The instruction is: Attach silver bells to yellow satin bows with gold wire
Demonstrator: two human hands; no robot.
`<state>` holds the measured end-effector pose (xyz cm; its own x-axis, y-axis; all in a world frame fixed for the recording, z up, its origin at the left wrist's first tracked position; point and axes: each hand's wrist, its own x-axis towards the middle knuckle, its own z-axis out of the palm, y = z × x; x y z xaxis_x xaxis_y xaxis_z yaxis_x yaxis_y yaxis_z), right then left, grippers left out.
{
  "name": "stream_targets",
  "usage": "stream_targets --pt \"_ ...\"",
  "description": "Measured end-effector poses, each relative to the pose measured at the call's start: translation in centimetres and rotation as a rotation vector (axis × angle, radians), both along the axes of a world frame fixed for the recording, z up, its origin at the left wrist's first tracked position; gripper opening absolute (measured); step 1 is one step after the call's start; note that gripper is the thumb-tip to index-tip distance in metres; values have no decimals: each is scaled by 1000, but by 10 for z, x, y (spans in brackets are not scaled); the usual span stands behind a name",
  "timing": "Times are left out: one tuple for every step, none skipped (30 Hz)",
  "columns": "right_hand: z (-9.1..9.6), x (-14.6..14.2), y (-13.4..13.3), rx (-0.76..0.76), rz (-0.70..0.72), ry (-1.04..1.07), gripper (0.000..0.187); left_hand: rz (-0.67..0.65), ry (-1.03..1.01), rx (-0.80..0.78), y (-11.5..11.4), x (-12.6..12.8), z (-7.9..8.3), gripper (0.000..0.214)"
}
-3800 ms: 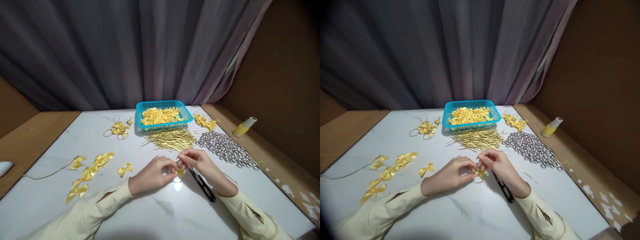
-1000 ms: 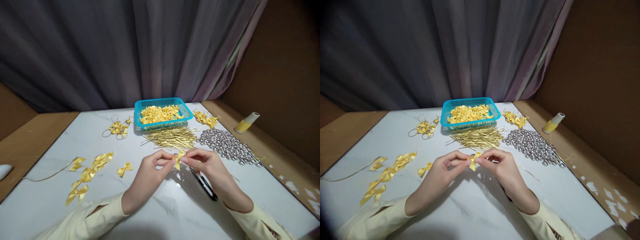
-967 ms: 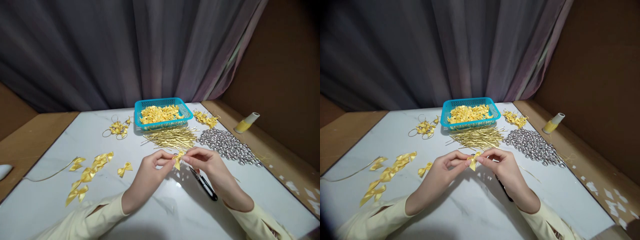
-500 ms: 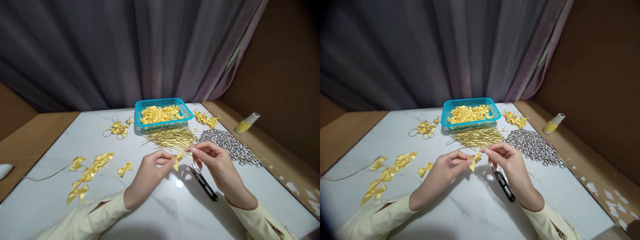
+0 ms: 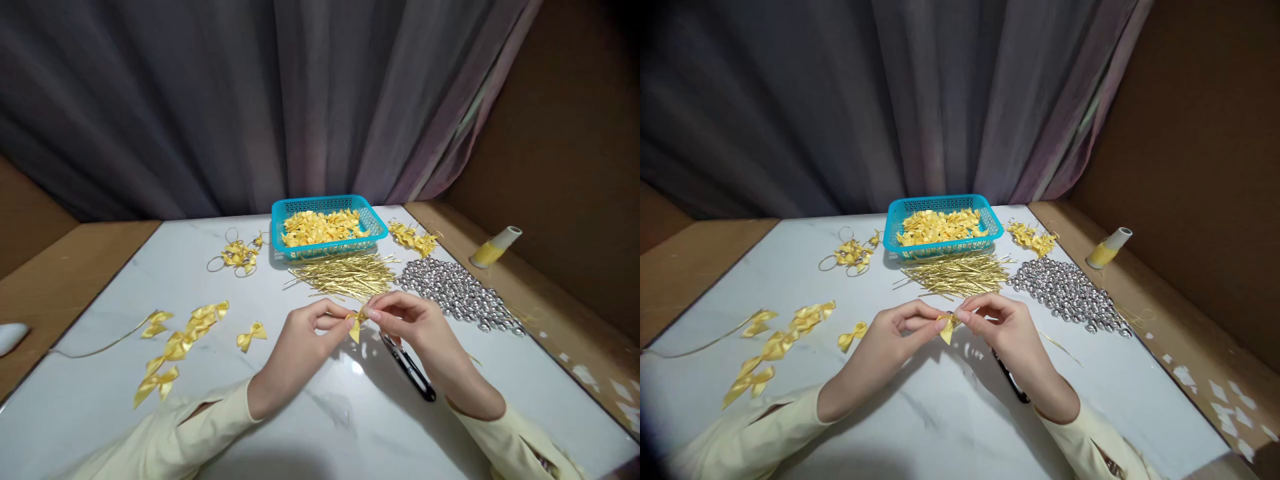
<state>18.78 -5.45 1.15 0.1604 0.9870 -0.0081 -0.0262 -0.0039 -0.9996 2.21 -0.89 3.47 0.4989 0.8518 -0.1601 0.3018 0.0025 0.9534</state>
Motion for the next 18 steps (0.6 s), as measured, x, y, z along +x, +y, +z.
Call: stream_targets --pt "0 -1 0 4 -2 -13 19 -2 0 3 0 0 0 12" --pt "-1 -1 0 11 -5 -23 18 -5 1 5 0 0 0 12" --pt "-1 -1 0 18 -7 -31 18 -7 2 8 0 -1 0 12" --pt "-2 -1 1 23 -9 -38 18 -8 4 10 0 -1 0 13" --pt "-2 -1 1 27 -11 -45 18 -10 6 11 -1 -1 0 13" --pt "-2 -2 1 31 -13 -51 18 -10 8 11 -1 -1 -1 13" --pt "-2 -2 1 34 -15 -56 18 -11 8 11 -1 -2 -1 13" --pt "-3 -2 1 33 -17 -59 17 -12 9 9 -1 -1 -1 13" --pt "-3 -2 1 34 -18 -59 17 -14 8 8 -1 -1 -1 12" --pt "-3 -2 1 34 -20 -54 17 -16 8 5 -1 -1 -2 12" --pt "-3 -1 1 36 -24 -47 16 -16 8 1 -1 -1 -2 13" --pt "-3 -1 0 40 -27 -35 15 -17 7 -5 -1 -1 -2 13" --pt "-4 -1 0 45 -31 -20 15 -17 7 -13 -1 -1 -2 13" --pt "-3 -1 0 50 -33 -2 14 -20 7 -23 0 0 -3 13" --pt "-3 0 0 57 -36 16 14 -23 10 -33 0 0 -4 13" --pt "-3 0 -1 67 -39 30 13 -28 15 -43 1 0 -4 14" --pt "-2 0 -1 85 -43 40 13 -35 20 -55 1 0 -6 15" --pt "-1 -1 -2 107 -47 43 12 -44 25 -67 2 -1 -7 16"
